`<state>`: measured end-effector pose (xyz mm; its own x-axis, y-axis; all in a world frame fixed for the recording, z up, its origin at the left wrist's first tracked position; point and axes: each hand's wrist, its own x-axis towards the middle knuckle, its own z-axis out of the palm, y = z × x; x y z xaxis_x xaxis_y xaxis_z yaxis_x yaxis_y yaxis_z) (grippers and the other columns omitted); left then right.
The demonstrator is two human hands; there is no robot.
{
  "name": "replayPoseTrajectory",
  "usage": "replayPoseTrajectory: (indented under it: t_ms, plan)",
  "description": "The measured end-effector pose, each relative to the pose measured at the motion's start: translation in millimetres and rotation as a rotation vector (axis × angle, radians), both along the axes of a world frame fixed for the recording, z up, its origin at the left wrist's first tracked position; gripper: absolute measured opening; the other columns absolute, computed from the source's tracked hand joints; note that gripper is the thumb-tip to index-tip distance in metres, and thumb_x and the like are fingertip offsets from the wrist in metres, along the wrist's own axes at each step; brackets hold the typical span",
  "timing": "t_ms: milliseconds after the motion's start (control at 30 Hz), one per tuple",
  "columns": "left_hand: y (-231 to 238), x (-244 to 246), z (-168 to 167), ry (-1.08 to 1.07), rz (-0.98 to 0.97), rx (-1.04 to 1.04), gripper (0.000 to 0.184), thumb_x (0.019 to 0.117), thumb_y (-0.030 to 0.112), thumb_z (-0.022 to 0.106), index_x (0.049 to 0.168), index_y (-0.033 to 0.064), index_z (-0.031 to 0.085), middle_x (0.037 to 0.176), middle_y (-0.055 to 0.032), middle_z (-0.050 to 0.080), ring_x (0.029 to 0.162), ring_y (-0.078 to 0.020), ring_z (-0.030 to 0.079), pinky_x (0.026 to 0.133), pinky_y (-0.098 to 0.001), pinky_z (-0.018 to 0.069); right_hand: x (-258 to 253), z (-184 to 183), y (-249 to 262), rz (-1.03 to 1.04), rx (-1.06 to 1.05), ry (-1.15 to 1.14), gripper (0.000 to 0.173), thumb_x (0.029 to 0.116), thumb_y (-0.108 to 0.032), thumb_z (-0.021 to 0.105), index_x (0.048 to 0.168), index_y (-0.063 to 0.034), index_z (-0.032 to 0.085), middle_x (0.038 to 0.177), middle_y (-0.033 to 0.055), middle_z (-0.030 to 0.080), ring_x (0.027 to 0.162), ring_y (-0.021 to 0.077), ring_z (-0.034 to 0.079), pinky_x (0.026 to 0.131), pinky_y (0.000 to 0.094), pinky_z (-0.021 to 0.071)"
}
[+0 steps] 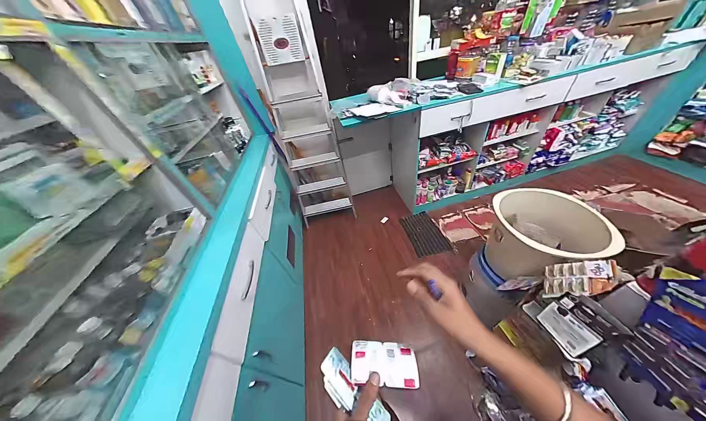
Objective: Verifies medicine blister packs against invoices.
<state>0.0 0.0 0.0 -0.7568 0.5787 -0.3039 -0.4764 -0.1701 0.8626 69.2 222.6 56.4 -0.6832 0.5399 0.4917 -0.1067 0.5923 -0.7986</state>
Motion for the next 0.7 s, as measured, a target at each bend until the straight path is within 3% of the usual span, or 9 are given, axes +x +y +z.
replayPoseTrajectory:
  t_ms: [67,133,200,233,300,400,500,600,700]
  plan:
    - [50,-38,-24,-0.017,0.035,0.002,0.029,0.0947,-0.001,0.061,0.121,-0.0010,0.052,0.094,-0.0009,0.074,0.085,-0.0077,0.072,0.083,-0.0298,0.0618,-25,-56,23,0.054,-0.295,-0.208,0.043,0.1002,-0.030,0.062,0.131,-0.0005,0.065,0.116,0.0113,0.070,0.097,0.0106,0.066,0.086,0.0291,0.0542]
    - [102,-81,-41,-0.024,0.015,-0.024,0.034,0.0953,0.001,0.062,0.126,-0.0027,0.048,0.097,-0.0028,0.073,0.087,-0.0084,0.072,0.083,-0.0309,0.0618,-51,-87,54,0.140,-0.627,-0.349,0.050,0.0995,-0.034,0.063,0.139,-0.0048,0.057,0.106,0.0036,0.069,0.081,0.0047,0.062,0.073,0.0240,0.0521]
    - [152,-123,-48,-0.002,-0.024,-0.084,0.040,0.0943,0.002,0.065,0.129,-0.0048,0.046,0.100,-0.0040,0.071,0.089,-0.0081,0.071,0.084,-0.0303,0.0607,-80,-104,84,0.161,-0.936,-0.335,0.035,0.1009,-0.031,0.062,0.130,-0.0119,0.062,0.076,-0.0069,0.058,0.052,-0.0015,0.042,0.048,0.0169,0.0354]
    - [180,-146,-49,0.017,-0.046,-0.102,0.042,0.0931,0.002,0.066,0.129,-0.0052,0.047,0.101,-0.0049,0.071,0.089,-0.0082,0.071,0.084,-0.0304,0.0606,-98,-106,104,0.153,-1.032,-0.304,0.024,0.1016,-0.028,0.061,0.121,-0.0132,0.064,0.069,-0.0086,0.055,0.047,-0.0026,0.036,0.043,0.0159,0.0305]
    - [239,-190,-44,0.052,-0.104,-0.111,0.048,0.0919,0.002,0.068,0.133,-0.0075,0.045,0.104,-0.0076,0.070,0.091,-0.0086,0.070,0.085,-0.0305,0.0601,-136,-102,147,0.095,-1.089,-0.208,0.015,0.1007,-0.020,0.064,0.112,-0.0102,0.067,0.072,-0.0059,0.066,0.045,-0.0040,0.037,0.042,0.0148,0.0300]
    - [323,-244,-26,0.069,-0.190,-0.134,0.049,0.0920,0.003,0.069,0.133,-0.0087,0.046,0.106,-0.0084,0.070,0.093,-0.0084,0.070,0.088,-0.0296,0.0591,-186,-88,216,-0.026,-1.068,-0.115,0.013,0.1004,-0.013,0.062,0.110,-0.0056,0.066,0.079,-0.0008,0.070,0.046,-0.0038,0.041,0.043,0.0146,0.0326]
    - [408,-288,-17,0.030,-0.271,-0.137,0.042,0.0959,0.010,0.067,0.131,-0.0074,0.051,0.105,-0.0096,0.070,0.091,-0.0110,0.070,0.087,-0.0321,0.0592,-218,-73,293,-0.165,-0.979,-0.074,0.013,0.0996,-0.014,0.063,0.108,-0.0056,0.067,0.077,-0.0008,0.070,0.046,-0.0029,0.042,0.043,0.0153,0.0333]
    - [488,-330,-14,-0.026,-0.332,-0.062,0.024,0.1015,0.012,0.058,0.120,-0.0032,0.059,0.096,-0.0090,0.075,0.086,-0.0147,0.073,0.082,-0.0327,0.0611,-245,-65,364,-0.322,-0.951,0.007,0.008,0.0999,-0.011,0.059,0.104,-0.0071,0.065,0.073,-0.0034,0.068,0.045,-0.0032,0.045,0.042,0.0144,0.0366]
    - [562,-369,-19,-0.197,-0.346,-0.008,0.017,0.1056,0.009,0.050,0.118,-0.0009,0.056,0.094,-0.0108,0.076,0.085,-0.0185,0.075,0.079,-0.0330,0.0621,-274,-76,439,-0.397,-0.981,0.089,0.011,0.1010,-0.011,0.056,0.105,-0.0073,0.065,0.069,-0.0037,0.065,0.044,-0.0031,0.041,0.040,0.0142,0.0330]
